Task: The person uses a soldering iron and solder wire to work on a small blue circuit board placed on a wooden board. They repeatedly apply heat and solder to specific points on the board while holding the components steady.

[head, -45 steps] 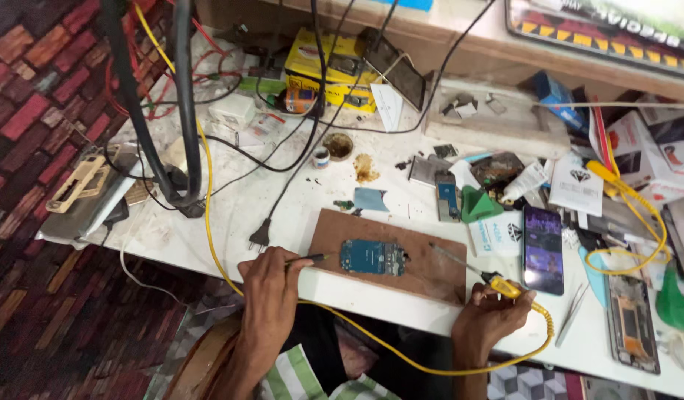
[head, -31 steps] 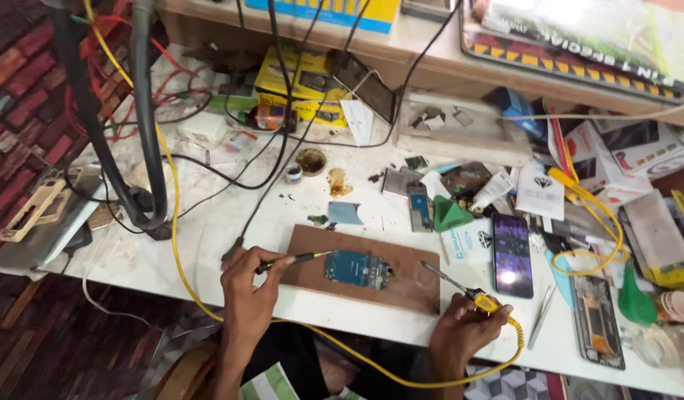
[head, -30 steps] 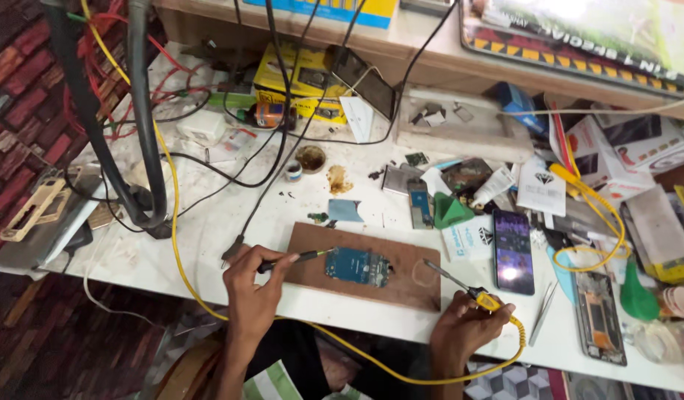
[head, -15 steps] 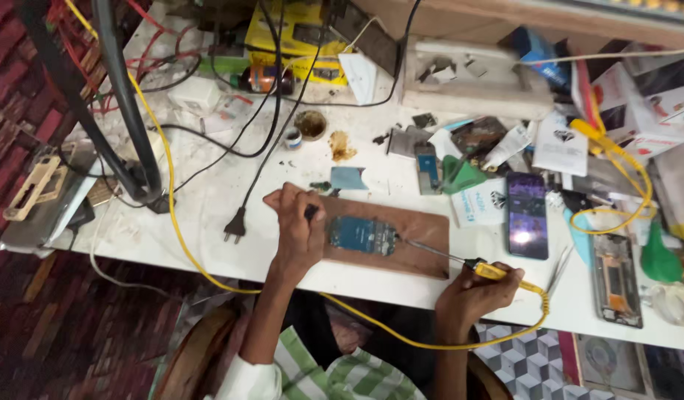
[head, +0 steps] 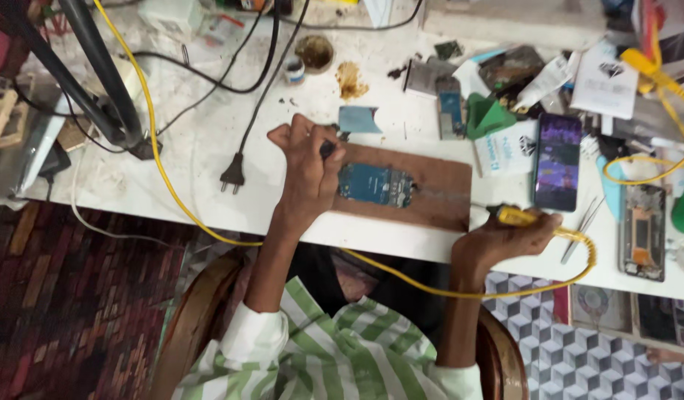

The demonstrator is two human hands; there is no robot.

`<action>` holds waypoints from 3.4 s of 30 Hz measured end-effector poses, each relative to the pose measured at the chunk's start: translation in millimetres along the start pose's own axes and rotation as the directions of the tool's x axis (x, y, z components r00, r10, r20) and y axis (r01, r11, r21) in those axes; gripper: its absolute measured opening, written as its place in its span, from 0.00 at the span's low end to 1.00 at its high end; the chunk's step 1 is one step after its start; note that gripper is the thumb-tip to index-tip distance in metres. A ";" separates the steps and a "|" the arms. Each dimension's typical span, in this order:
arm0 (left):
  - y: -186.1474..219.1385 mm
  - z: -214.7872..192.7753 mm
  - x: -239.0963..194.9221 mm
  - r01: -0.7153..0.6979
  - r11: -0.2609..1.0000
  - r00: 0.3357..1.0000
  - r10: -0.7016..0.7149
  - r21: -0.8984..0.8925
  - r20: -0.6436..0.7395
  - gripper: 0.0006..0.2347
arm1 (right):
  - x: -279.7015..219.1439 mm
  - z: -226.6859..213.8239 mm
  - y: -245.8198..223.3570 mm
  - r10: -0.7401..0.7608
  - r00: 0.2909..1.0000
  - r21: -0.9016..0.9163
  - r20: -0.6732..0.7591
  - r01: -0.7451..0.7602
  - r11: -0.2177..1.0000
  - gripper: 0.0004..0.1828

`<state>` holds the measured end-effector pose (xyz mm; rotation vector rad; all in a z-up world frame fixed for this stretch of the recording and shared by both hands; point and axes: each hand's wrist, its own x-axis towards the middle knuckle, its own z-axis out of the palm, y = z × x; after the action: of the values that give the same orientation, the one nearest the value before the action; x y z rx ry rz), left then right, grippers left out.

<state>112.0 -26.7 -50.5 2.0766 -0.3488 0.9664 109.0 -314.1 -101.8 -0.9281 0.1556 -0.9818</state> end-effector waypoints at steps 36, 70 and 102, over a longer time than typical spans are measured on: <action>3.3 4.4 -14.4 0.021 1.000 0.992 -0.019 0.017 -0.128 0.13 | -31.7 9.5 12.2 -0.316 0.945 -0.160 0.080 0.325 0.932 0.28; 6.8 0.2 -5.9 0.032 0.997 0.991 -0.040 -0.069 -0.125 0.10 | -21.4 -16.5 30.2 -0.432 0.900 -0.323 -0.057 0.393 0.861 0.27; 8.9 6.1 -9.3 0.053 0.998 0.989 -0.049 0.026 -0.138 0.05 | 26.6 107.7 -80.4 0.093 0.682 -0.659 0.726 0.649 0.380 0.18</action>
<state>104.2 -37.9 -54.8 2.0232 -0.2099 1.0827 126.5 -287.3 31.4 -2.4005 -0.1641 -0.7840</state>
